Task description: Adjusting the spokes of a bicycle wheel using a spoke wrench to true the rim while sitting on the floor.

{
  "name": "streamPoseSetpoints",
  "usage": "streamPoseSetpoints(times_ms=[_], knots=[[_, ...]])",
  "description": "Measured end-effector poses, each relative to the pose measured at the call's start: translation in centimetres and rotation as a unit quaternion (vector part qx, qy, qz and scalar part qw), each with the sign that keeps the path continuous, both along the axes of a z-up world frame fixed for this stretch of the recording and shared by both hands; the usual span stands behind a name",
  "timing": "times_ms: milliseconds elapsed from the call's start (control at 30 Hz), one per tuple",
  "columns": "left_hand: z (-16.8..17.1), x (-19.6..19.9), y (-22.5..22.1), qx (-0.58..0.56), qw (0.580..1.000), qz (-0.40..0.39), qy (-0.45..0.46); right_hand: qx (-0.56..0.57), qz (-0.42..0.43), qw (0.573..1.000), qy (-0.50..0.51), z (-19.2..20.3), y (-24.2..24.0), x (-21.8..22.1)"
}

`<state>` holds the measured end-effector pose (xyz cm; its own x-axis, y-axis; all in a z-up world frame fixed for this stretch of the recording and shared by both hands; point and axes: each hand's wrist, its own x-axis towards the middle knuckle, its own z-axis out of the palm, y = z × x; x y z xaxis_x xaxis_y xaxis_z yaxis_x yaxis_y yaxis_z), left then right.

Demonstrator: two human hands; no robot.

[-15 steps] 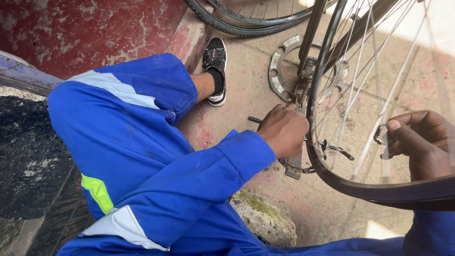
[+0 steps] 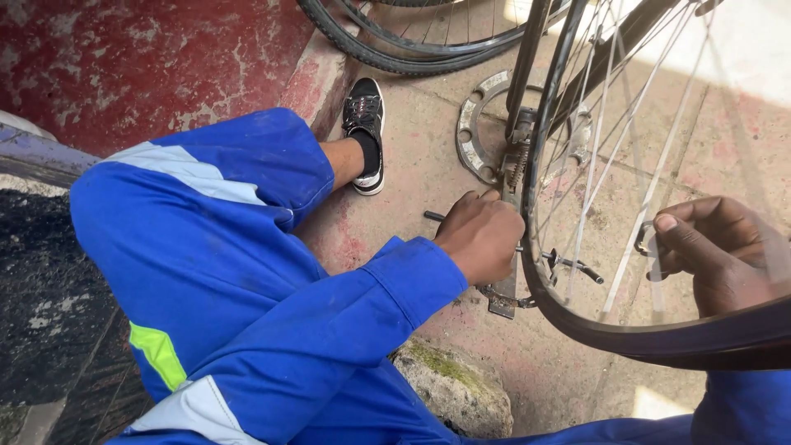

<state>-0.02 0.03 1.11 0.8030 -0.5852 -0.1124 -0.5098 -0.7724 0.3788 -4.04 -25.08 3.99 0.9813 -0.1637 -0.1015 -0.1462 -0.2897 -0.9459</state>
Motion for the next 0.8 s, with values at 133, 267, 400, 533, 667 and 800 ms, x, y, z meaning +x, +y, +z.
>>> streamPoseSetpoints(times_ms=[133, 267, 400, 533, 667, 800], knots=[[0.1, -0.3, 0.2, -0.004, 0.999, -0.010, -0.033, -0.001, -0.016, 1.000, 0.013, 1.1, 0.4, -0.1], [0.5, -0.5, 0.4, -0.020, 0.999, -0.001, -0.025, 0.016, 0.016, 0.999, -0.022, 0.6, -0.5, 0.1], [0.2, -0.5, 0.4, -0.001, 0.999, -0.006, -0.033, 0.026, 0.037, 0.998, -0.034, -1.5, -2.9, 1.3], [0.2, -0.7, 0.6, -0.009, 0.999, -0.010, -0.042, 0.267, 0.085, 0.960, -0.023, -4.5, -7.7, 2.4], [2.3, 0.3, 0.4, 0.036, 0.999, -0.014, 0.017, -0.126, -0.022, 0.991, -0.039, 2.0, -3.1, 0.8], [3.6, 0.5, 0.5, 0.072, 0.994, -0.023, 0.082, -0.122, -0.019, 0.991, -0.047, 2.2, -2.5, 0.1]])
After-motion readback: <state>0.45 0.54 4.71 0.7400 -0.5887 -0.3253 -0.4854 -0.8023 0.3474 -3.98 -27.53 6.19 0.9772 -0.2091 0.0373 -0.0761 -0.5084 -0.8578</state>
